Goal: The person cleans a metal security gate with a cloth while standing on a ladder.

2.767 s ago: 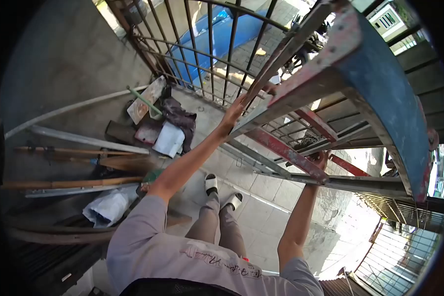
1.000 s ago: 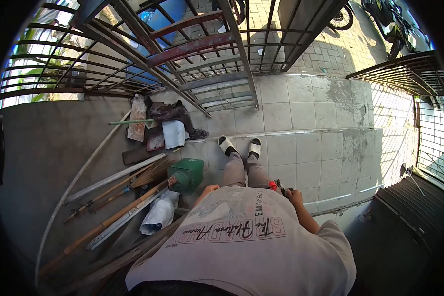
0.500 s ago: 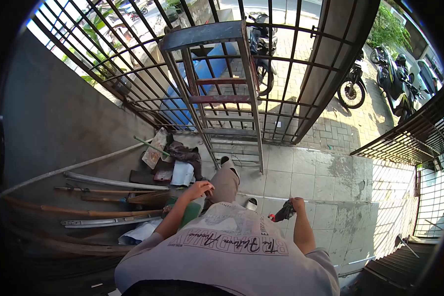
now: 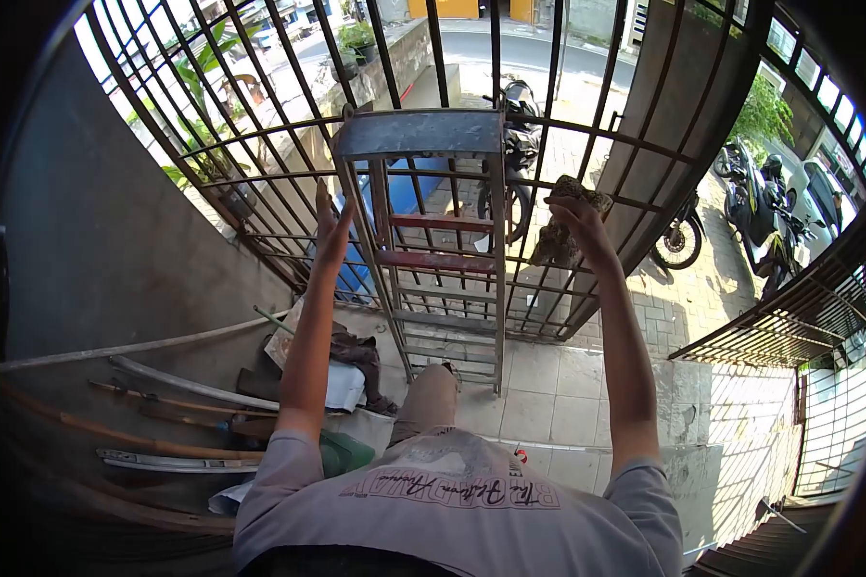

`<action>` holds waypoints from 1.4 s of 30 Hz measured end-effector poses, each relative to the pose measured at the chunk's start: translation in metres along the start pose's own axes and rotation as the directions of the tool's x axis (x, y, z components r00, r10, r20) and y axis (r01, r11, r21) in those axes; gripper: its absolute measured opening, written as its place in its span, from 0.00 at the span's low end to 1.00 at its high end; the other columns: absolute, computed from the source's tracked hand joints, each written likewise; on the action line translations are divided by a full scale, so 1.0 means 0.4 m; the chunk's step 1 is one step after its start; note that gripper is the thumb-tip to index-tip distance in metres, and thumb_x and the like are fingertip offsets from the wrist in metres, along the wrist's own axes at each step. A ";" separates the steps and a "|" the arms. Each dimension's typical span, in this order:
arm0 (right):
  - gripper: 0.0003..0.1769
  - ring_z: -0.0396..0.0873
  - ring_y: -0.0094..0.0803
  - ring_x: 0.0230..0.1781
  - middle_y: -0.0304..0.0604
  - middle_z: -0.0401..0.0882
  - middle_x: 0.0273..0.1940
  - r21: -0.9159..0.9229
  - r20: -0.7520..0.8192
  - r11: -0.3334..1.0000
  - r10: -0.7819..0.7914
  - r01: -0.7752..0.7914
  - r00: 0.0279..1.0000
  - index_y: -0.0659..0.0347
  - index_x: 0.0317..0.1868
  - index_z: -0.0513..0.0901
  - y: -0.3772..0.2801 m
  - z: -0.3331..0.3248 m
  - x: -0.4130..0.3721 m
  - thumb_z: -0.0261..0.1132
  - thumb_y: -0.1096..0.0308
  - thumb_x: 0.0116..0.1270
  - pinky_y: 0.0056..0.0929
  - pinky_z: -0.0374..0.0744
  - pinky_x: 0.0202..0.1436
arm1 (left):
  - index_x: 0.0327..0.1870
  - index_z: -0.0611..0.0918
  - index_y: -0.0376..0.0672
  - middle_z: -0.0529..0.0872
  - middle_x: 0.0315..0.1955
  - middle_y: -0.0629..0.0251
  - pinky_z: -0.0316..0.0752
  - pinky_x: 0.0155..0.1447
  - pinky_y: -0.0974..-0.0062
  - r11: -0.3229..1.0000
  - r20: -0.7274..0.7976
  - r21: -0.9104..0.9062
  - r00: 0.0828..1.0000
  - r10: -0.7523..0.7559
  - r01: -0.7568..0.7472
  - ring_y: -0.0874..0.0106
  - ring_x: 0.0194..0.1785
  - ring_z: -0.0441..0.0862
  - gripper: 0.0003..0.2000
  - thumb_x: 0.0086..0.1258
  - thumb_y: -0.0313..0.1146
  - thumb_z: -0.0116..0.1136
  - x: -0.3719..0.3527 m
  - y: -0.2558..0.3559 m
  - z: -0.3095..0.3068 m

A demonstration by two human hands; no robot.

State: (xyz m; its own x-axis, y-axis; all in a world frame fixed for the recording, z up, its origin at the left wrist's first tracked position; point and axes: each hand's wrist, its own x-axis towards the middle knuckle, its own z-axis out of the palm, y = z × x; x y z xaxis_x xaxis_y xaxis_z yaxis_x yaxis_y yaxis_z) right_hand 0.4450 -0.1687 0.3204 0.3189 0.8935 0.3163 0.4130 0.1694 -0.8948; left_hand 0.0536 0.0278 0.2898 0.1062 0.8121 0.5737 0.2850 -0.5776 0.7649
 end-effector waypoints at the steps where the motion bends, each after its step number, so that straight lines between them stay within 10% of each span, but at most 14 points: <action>1: 0.21 0.78 0.27 0.39 0.40 0.82 0.39 -0.026 0.096 0.999 0.048 -0.046 0.994 0.64 0.48 0.84 -0.034 0.037 0.023 0.64 0.54 0.67 0.28 0.75 0.46 | 0.76 0.53 0.49 0.62 0.70 0.51 0.59 0.70 0.58 1.000 -0.008 0.001 1.000 0.000 0.000 0.55 0.72 0.60 0.38 0.72 0.57 0.50 0.027 -0.014 0.015; 4: 0.24 0.79 0.30 0.32 0.44 0.83 0.36 -0.548 0.217 0.833 0.059 0.071 0.974 0.64 0.43 0.84 -0.039 0.164 0.068 0.69 0.48 0.62 0.31 0.76 0.39 | 0.68 0.67 0.42 0.74 0.58 0.53 0.64 0.66 0.65 0.966 0.064 -0.247 0.996 -0.064 0.078 0.62 0.62 0.71 0.36 0.73 0.66 0.33 0.061 -0.111 0.074; 6: 0.23 0.80 0.30 0.31 0.45 0.84 0.30 -0.350 0.055 0.923 0.191 -0.160 0.980 0.62 0.38 0.84 -0.060 0.222 0.059 0.72 0.48 0.58 0.31 0.76 0.38 | 0.55 0.76 0.37 0.83 0.38 0.58 0.73 0.51 0.71 0.914 0.157 -0.370 0.981 -0.113 0.164 0.70 0.44 0.80 0.37 0.73 0.67 0.33 0.028 -0.174 0.102; 8: 0.24 0.81 0.32 0.32 0.45 0.85 0.33 -0.008 -0.061 0.999 0.046 -0.047 0.997 0.62 0.38 0.83 0.040 0.277 0.064 0.72 0.47 0.57 0.33 0.76 0.38 | 0.46 0.78 0.38 0.80 0.28 0.63 0.72 0.41 0.74 0.897 0.136 -0.407 0.983 -0.124 0.170 0.73 0.34 0.78 0.36 0.72 0.68 0.33 0.013 -0.203 0.134; 13: 0.27 0.80 0.38 0.30 0.44 0.81 0.28 -0.259 -0.266 0.965 -0.116 0.045 0.957 0.62 0.37 0.83 0.077 0.305 0.070 0.70 0.43 0.57 0.38 0.75 0.37 | 0.20 0.69 0.44 0.64 0.09 0.72 0.59 0.16 0.77 0.874 0.139 -0.449 0.981 -0.138 0.186 0.78 0.12 0.63 0.36 0.67 0.73 0.35 -0.003 -0.223 0.141; 24: 0.34 0.76 0.45 0.25 0.48 0.74 0.22 -0.372 -0.428 0.928 -0.175 0.004 0.887 0.64 0.20 0.78 0.052 0.303 0.027 0.66 0.35 0.56 0.42 0.72 0.33 | 0.19 0.68 0.44 0.64 0.10 0.73 0.57 0.19 0.78 0.862 0.179 -0.460 0.973 -0.144 0.212 0.79 0.13 0.64 0.36 0.67 0.73 0.36 -0.008 -0.190 0.152; 29: 0.26 0.76 0.44 0.32 0.49 0.74 0.28 -0.438 -0.347 0.892 -0.056 -0.108 0.936 0.65 0.29 0.83 0.069 0.297 0.051 0.67 0.44 0.59 0.42 0.72 0.38 | 0.18 0.68 0.45 0.66 0.12 0.71 0.59 0.22 0.78 0.841 0.153 -0.487 0.971 -0.181 0.234 0.79 0.16 0.65 0.34 0.69 0.71 0.38 0.000 -0.193 0.154; 42: 0.40 0.84 0.43 0.32 0.46 0.83 0.26 -0.538 -0.280 0.807 0.101 -0.243 0.955 0.56 0.29 0.88 0.053 0.292 0.038 0.56 0.23 0.54 0.42 0.80 0.38 | 0.21 0.73 0.41 0.70 0.15 0.68 0.61 0.30 0.73 0.841 0.207 -0.435 0.945 -0.254 0.321 0.74 0.21 0.69 0.40 0.67 0.75 0.30 -0.070 -0.258 0.150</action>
State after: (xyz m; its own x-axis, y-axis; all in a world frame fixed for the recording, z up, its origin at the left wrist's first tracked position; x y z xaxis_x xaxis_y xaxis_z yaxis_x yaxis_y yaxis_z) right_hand 0.3590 -0.1032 0.2695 0.5850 0.7535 0.3001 0.7148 -0.3041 -0.6298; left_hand 0.0784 0.0695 0.1771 0.2256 0.9309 0.2873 -0.1402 -0.2608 0.9551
